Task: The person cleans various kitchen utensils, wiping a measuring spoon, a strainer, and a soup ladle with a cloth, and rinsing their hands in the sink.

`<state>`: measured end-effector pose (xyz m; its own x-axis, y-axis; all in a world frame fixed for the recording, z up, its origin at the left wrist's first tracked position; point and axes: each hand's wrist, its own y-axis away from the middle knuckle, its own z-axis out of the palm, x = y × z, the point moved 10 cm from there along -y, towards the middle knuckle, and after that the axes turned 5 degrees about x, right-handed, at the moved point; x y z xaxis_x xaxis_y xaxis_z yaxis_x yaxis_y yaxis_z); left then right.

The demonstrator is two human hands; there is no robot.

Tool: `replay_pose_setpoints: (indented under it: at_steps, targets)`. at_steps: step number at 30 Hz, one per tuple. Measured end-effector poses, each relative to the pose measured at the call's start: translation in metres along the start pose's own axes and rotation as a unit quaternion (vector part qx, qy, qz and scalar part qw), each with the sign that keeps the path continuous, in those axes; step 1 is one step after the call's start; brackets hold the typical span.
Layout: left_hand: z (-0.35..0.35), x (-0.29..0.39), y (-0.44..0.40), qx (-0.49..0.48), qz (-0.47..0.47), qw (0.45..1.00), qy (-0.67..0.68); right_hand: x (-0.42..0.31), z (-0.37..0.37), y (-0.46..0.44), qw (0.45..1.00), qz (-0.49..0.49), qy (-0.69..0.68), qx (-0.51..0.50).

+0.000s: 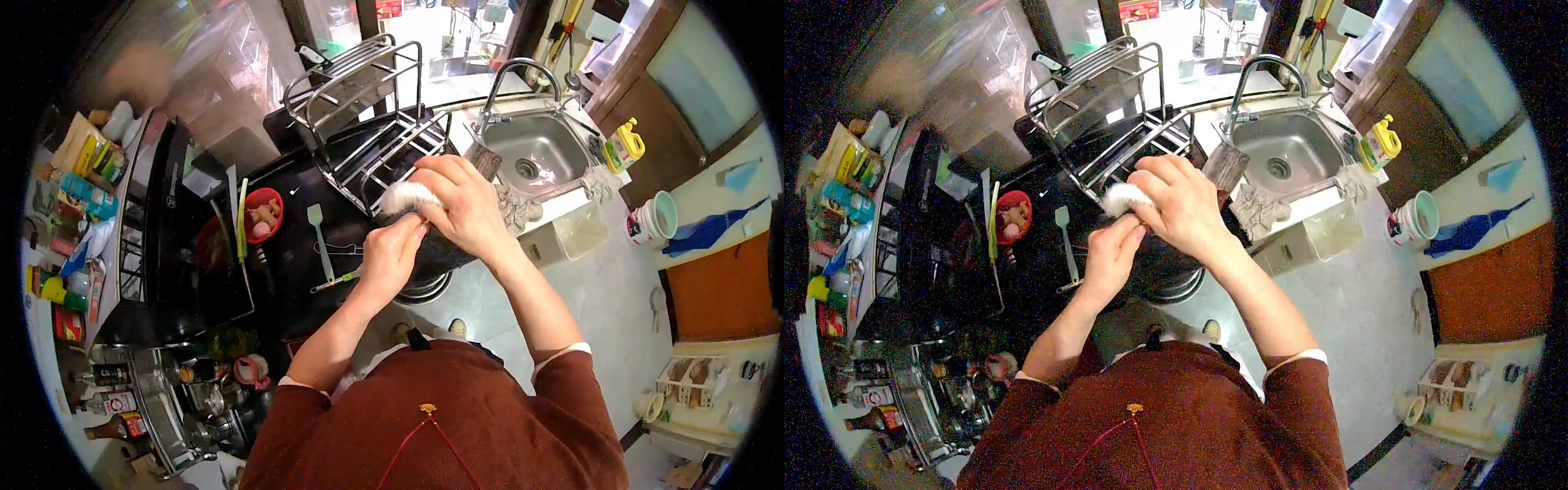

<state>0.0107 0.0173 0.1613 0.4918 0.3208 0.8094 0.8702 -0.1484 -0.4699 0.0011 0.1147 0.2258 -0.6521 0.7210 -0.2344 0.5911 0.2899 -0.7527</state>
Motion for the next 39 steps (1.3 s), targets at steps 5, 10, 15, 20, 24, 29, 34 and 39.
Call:
replay_pose_setpoints:
  at_steps: [5, 10, 15, 20, 24, 29, 34, 39]
  targets:
    - [-0.017, -0.008, 0.013, 0.016, -0.03, 0.999, -0.005, 0.066, 0.047, 0.01, 0.865, 0.398, -0.283, -0.119]
    - [-0.024, -0.04, 0.019, 0.009, -0.124, 0.986, 0.114, 0.068, 0.085, 0.04, 0.634, 0.506, -0.581, 0.07]
    - [-0.012, -0.063, 0.031, -0.042, -0.322, 0.874, 0.363, 0.039, 0.074, 0.028, 0.771, 0.39, -0.489, 0.122]
    - [-0.015, -0.07, 0.027, -0.021, -0.292, 0.9, 0.323, -0.042, 0.042, -0.001, 0.997, 0.029, 0.018, 0.063]
    - [-0.018, -0.064, 0.029, -0.034, -0.291, 0.926, 0.238, 0.019, 0.055, -0.002, 0.952, 0.216, -0.211, 0.055]
    - [-0.017, -0.051, 0.032, -0.01, -0.223, 0.959, 0.172, 0.06, 0.112, 0.022, 0.63, 0.47, -0.613, -0.084]
    - [-0.029, -0.027, 0.026, 0.145, -0.019, 0.987, -0.061, 0.085, 0.132, 0.047, 0.533, 0.496, -0.671, -0.141]
    - [-0.042, -0.003, 0.025, 0.19, -0.116, 0.907, -0.359, 0.112, 0.115, 0.045, 0.49, 0.507, -0.705, -0.075]
